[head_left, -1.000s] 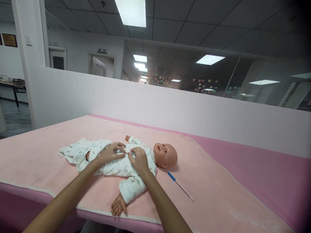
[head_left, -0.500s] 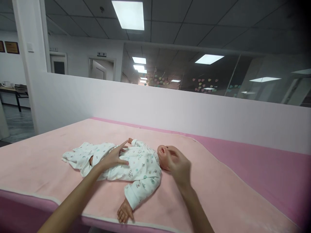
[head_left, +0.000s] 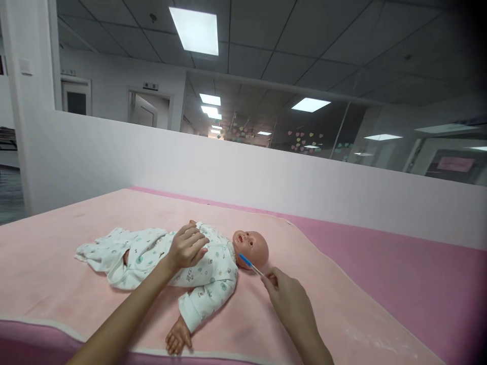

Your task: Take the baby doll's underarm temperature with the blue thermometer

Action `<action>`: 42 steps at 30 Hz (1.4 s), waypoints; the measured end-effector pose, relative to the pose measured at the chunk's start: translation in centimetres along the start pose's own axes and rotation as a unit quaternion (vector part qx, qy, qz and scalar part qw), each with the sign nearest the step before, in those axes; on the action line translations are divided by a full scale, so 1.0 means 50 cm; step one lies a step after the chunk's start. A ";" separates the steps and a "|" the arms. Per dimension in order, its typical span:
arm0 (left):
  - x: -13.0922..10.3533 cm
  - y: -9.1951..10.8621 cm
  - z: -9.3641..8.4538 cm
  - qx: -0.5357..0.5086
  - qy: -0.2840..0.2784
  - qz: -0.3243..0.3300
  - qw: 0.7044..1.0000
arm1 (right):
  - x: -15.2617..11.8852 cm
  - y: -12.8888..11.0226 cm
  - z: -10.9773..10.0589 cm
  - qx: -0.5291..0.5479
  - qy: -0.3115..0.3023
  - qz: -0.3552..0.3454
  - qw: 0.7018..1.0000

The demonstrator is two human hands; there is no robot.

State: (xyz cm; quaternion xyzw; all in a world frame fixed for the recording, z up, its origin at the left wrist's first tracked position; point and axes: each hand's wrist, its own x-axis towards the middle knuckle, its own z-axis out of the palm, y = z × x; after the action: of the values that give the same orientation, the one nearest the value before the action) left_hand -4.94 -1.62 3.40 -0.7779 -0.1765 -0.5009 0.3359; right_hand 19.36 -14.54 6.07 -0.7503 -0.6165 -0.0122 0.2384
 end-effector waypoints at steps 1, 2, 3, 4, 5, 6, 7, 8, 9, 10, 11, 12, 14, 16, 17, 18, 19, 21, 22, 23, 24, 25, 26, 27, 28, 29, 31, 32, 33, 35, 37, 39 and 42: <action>0.005 0.009 0.011 -0.011 -0.008 -0.007 1.000 | 0.005 -0.031 -0.014 0.058 0.009 -0.042 0.997; 0.007 0.016 0.020 -0.014 -0.012 -0.022 1.000 | 0.010 -0.059 -0.024 0.113 0.008 -0.086 0.990; 0.006 0.019 0.027 -0.010 -0.014 -0.040 0.999 | 0.016 -0.085 -0.029 0.164 0.003 -0.125 0.979; 0.003 0.020 0.031 0.000 -0.011 -0.060 0.998 | 0.022 -0.107 -0.029 0.207 -0.001 -0.154 0.966; -0.002 0.020 0.033 0.012 -0.010 -0.078 0.997 | 0.029 -0.125 -0.024 0.247 -0.004 -0.172 0.954; -0.008 0.020 0.032 0.025 -0.008 -0.092 0.995 | 0.036 -0.141 -0.015 0.285 -0.011 -0.177 0.942; -0.013 0.020 0.029 0.034 -0.006 -0.102 0.994 | 0.043 -0.153 -0.004 0.323 -0.022 -0.172 0.930; -0.019 0.021 0.025 0.039 -0.006 -0.108 0.993 | 0.051 -0.164 0.008 0.358 -0.037 -0.160 0.919; -0.023 0.023 0.022 0.038 -0.006 -0.112 0.993 | 0.060 -0.172 0.019 0.389 -0.054 -0.149 0.908; -0.026 0.025 0.019 0.034 -0.006 -0.114 0.993 | 0.070 -0.180 0.027 0.412 -0.068 -0.140 0.898; -0.029 0.028 0.018 0.028 -0.004 -0.117 0.993 | 0.081 -0.185 0.030 0.429 -0.076 -0.136 0.890; -0.031 0.029 0.018 0.021 -0.002 -0.119 0.993 | 0.094 -0.189 0.027 0.446 -0.073 -0.135 0.882; -0.036 0.029 0.022 0.003 -0.004 -0.139 0.990 | 0.122 -0.193 0.000 0.496 -0.052 -0.140 0.856; -0.041 0.024 0.028 -0.025 0.003 -0.207 0.978 | 0.151 -0.190 -0.041 0.566 -0.043 -0.150 0.809; -0.042 0.021 0.031 -0.042 0.016 -0.263 0.964 | 0.164 -0.188 -0.062 0.590 -0.054 -0.170 0.787; -0.043 0.017 0.032 -0.058 0.036 -0.328 0.942 | 0.176 -0.184 -0.079 0.596 -0.065 -0.188 0.778; -0.043 0.012 0.032 -0.073 0.061 -0.394 0.914 | 0.185 -0.181 -0.091 0.575 -0.092 -0.206 0.787; -0.039 0.004 0.030 -0.099 0.107 -0.502 0.852 | 0.196 -0.174 -0.097 0.464 -0.149 -0.233 0.841; -0.035 0.000 0.028 -0.110 0.125 -0.538 0.826 | 0.199 -0.171 -0.093 0.397 -0.168 -0.240 0.870; -0.032 -0.003 0.025 -0.121 0.137 -0.562 0.807 | 0.201 -0.167 -0.088 0.343 -0.179 -0.242 0.890; -0.028 -0.005 0.023 -0.130 0.146 -0.576 0.793 | 0.202 -0.165 -0.082 0.315 -0.183 -0.242 0.899; -0.025 -0.006 0.022 -0.138 0.152 -0.583 0.786 | 0.204 -0.162 -0.077 0.317 -0.184 -0.241 0.899; -0.023 -0.006 0.021 -0.146 0.153 -0.584 0.784 | 0.204 -0.160 -0.073 0.335 -0.185 -0.240 0.892; -0.021 -0.006 0.020 -0.153 0.151 -0.582 0.784 | 0.204 -0.159 -0.070 0.352 -0.188 -0.240 0.885; -0.021 -0.005 0.020 -0.158 0.147 -0.580 0.786 | 0.203 -0.159 -0.070 0.354 -0.181 -0.241 0.885; -0.021 -0.003 0.021 -0.163 0.139 -0.577 0.788 | 0.200 -0.161 -0.070 0.342 -0.154 -0.240 0.896; -0.022 0.000 0.023 -0.170 0.124 -0.571 0.794 | 0.188 -0.166 -0.075 0.290 -0.086 -0.238 0.923; -0.023 0.002 0.023 -0.172 0.119 -0.568 0.796 | 0.179 -0.169 -0.079 0.273 -0.066 -0.242 0.929; -0.023 0.003 0.023 -0.171 0.113 -0.565 0.799 | 0.168 -0.172 -0.084 0.272 -0.059 -0.251 0.927; -0.023 0.005 0.022 -0.168 0.096 -0.556 0.808 | 0.146 -0.171 -0.092 0.282 -0.074 -0.277 0.916; -0.023 0.008 0.020 -0.163 0.068 -0.541 0.822 | 0.123 -0.158 -0.094 0.243 -0.044 -0.277 0.928; -0.023 0.011 0.019 -0.149 0.032 -0.520 0.840 | 0.099 -0.127 -0.083 0.150 0.044 -0.233 0.960; -0.026 0.019 0.020 -0.104 -0.045 -0.464 0.878 | 0.054 -0.044 -0.045 0.063 0.124 -0.149 0.979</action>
State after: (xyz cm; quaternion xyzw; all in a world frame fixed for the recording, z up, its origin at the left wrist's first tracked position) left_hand -4.28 -1.51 1.65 -0.6589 -0.4795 -0.5790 -0.0264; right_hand 18.60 -12.64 9.64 -0.6262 -0.6865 -0.1019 0.3552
